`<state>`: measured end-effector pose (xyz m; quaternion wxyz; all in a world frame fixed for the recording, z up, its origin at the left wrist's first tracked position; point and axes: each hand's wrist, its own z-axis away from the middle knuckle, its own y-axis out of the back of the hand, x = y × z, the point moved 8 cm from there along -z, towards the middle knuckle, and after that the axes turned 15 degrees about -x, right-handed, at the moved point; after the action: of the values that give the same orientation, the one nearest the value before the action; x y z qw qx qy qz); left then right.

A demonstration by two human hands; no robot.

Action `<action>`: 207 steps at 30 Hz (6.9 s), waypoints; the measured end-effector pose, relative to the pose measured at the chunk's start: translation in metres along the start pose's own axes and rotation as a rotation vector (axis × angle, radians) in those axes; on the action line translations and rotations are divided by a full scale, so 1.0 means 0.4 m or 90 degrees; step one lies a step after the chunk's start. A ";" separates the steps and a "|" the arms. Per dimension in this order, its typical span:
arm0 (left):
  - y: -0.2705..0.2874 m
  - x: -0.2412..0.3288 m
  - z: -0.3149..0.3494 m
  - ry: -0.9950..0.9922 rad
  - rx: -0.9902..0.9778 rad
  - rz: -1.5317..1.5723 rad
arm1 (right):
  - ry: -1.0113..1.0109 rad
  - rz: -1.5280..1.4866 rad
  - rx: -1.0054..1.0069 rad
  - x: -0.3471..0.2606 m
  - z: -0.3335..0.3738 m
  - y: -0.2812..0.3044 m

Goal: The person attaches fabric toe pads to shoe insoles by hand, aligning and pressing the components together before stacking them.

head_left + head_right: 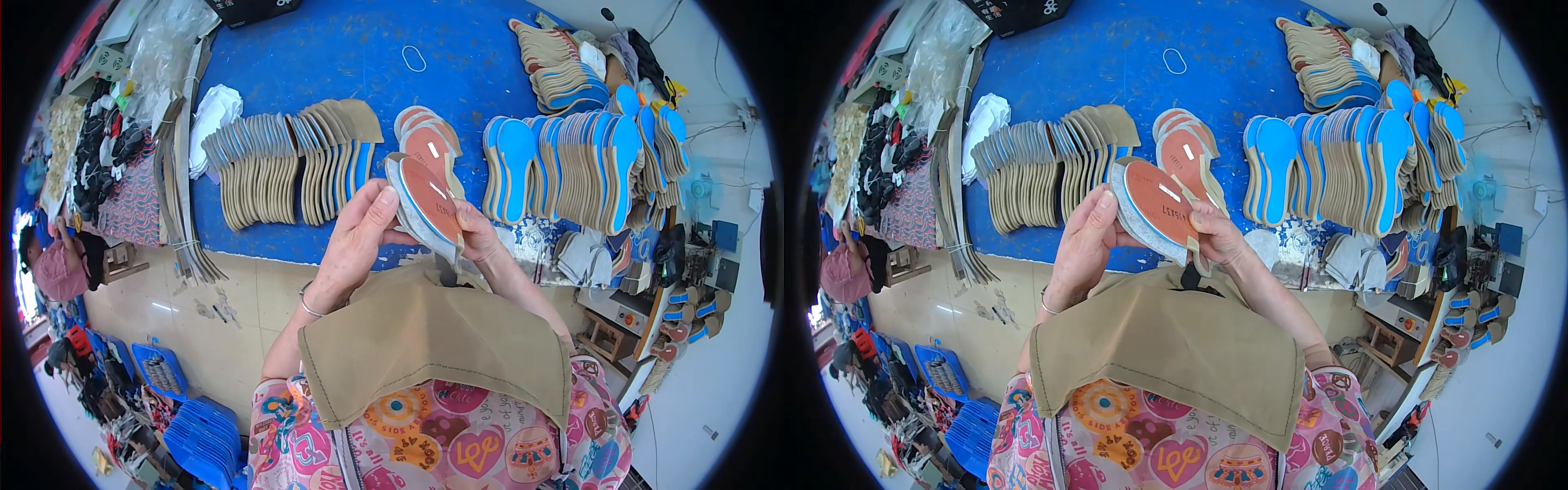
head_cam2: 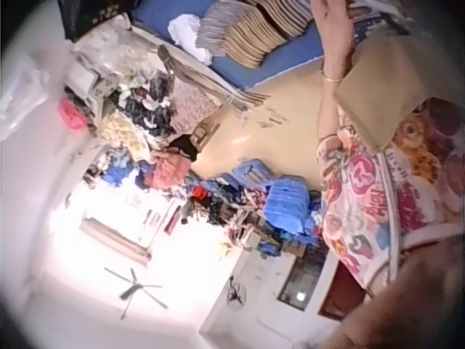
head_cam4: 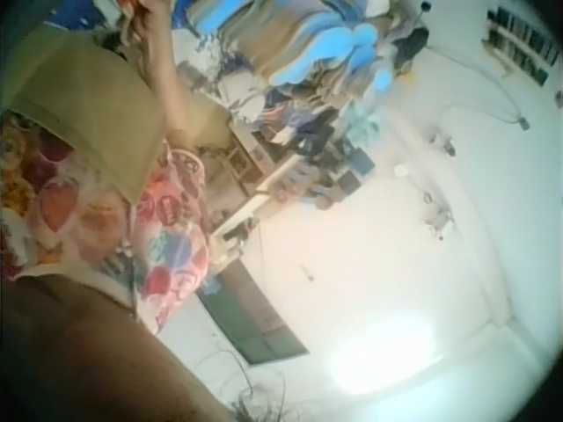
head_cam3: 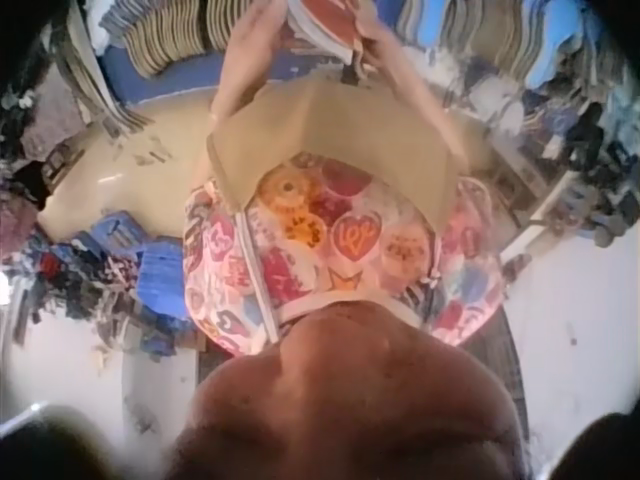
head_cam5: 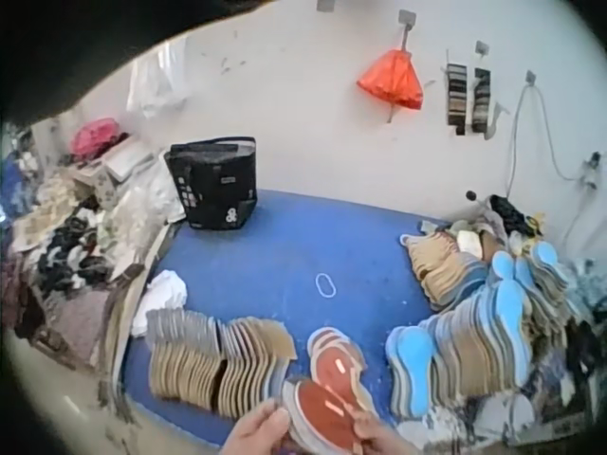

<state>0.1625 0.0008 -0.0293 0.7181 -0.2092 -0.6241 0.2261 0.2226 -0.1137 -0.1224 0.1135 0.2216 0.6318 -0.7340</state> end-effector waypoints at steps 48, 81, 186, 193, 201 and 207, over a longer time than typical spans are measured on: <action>0.122 -0.029 -0.060 -0.231 -0.083 0.385 | 0.235 -0.205 -0.337 -0.192 -0.089 -0.085; 0.051 -0.216 0.203 0.308 -0.241 0.204 | -0.296 1.359 0.743 -0.291 0.248 0.305; 0.034 -0.078 0.117 -0.055 0.041 0.147 | 0.200 0.881 0.205 -0.150 -0.025 -0.257; 0.028 -0.090 0.104 -0.049 0.036 0.149 | 0.035 0.663 0.238 -0.090 -0.024 -0.203; -0.004 -0.131 0.096 0.095 0.041 0.106 | 0.175 0.973 0.321 -0.143 -0.017 -0.190; -0.035 -0.136 0.120 0.149 -0.013 0.108 | 0.133 0.931 0.274 -0.137 0.000 -0.150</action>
<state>0.1096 -0.0416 -0.0582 0.7622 -0.2934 -0.5182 0.2540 0.2438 -0.1095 -0.0441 0.4640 0.6681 0.1753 -0.5546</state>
